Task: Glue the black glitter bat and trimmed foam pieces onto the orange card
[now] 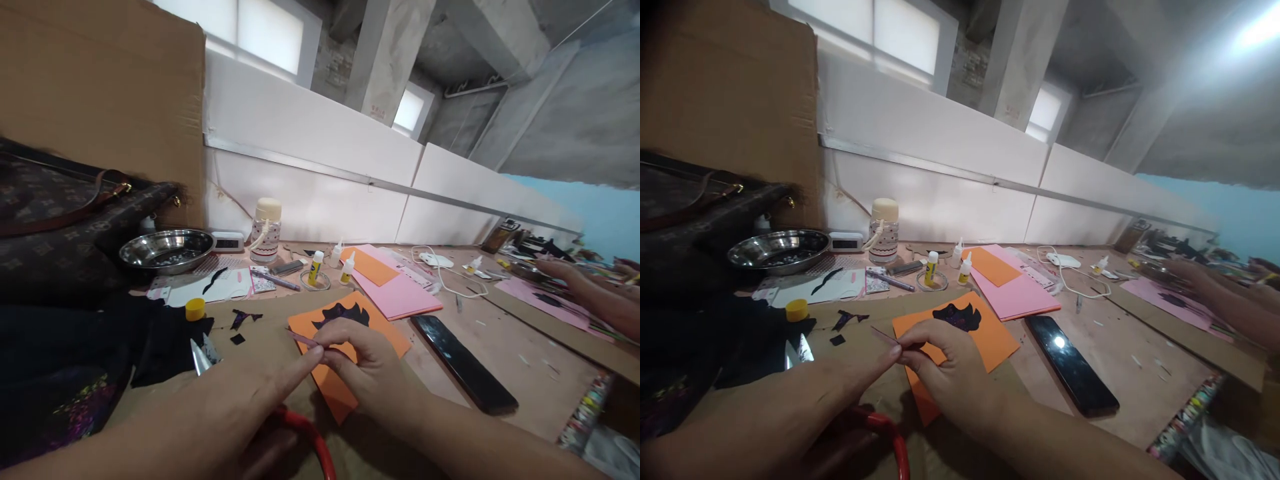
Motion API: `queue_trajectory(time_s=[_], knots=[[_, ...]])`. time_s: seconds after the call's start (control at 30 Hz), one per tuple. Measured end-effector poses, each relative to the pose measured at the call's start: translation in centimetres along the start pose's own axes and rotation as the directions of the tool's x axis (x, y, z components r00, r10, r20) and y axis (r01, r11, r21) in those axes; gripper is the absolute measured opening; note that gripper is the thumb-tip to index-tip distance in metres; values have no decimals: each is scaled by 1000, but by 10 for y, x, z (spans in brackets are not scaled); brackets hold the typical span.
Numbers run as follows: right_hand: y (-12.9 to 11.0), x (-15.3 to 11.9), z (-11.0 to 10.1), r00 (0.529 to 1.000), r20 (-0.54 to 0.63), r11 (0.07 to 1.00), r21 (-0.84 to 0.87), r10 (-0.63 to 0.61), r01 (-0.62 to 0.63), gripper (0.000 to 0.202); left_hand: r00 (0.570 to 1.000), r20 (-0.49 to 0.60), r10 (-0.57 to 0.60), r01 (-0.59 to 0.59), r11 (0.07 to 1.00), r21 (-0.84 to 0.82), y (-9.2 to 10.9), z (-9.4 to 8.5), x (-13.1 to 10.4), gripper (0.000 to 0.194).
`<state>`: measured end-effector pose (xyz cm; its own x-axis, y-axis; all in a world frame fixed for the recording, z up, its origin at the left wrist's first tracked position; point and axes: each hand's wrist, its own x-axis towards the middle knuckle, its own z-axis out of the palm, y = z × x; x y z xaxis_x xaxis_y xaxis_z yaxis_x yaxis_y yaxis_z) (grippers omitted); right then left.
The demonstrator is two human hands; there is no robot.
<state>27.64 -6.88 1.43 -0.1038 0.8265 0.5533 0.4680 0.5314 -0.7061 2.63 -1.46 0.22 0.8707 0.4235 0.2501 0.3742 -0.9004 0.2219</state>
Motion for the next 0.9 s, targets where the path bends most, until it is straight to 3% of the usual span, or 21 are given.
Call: queue_trajectory(time_s=[0.1,0.23,0.33,0.47,0.7,0.9], knots=[[3,0,-4,994,11,994,-13,-109,109,9,999,32,30,-25,992,-127,0,-8,0,90],[4,-1,-7,978,19,978,-15,-207,207,14,997,-2,79,-76,952,-295,3,-14,1,85],[3,-1,-5,977,29,977,-28,-210,211,14,995,5,95,-87,929,-359,4,-15,0,85],[3,0,-2,988,24,986,-64,-154,155,13,992,12,124,-116,951,-288,2,-13,-2,89],[14,11,-9,995,-33,981,-175,-91,84,14,966,72,248,-236,961,-145,6,-12,-1,50],[17,17,-25,990,67,961,-240,-124,136,13,968,217,127,-69,965,-254,9,-13,5,17]])
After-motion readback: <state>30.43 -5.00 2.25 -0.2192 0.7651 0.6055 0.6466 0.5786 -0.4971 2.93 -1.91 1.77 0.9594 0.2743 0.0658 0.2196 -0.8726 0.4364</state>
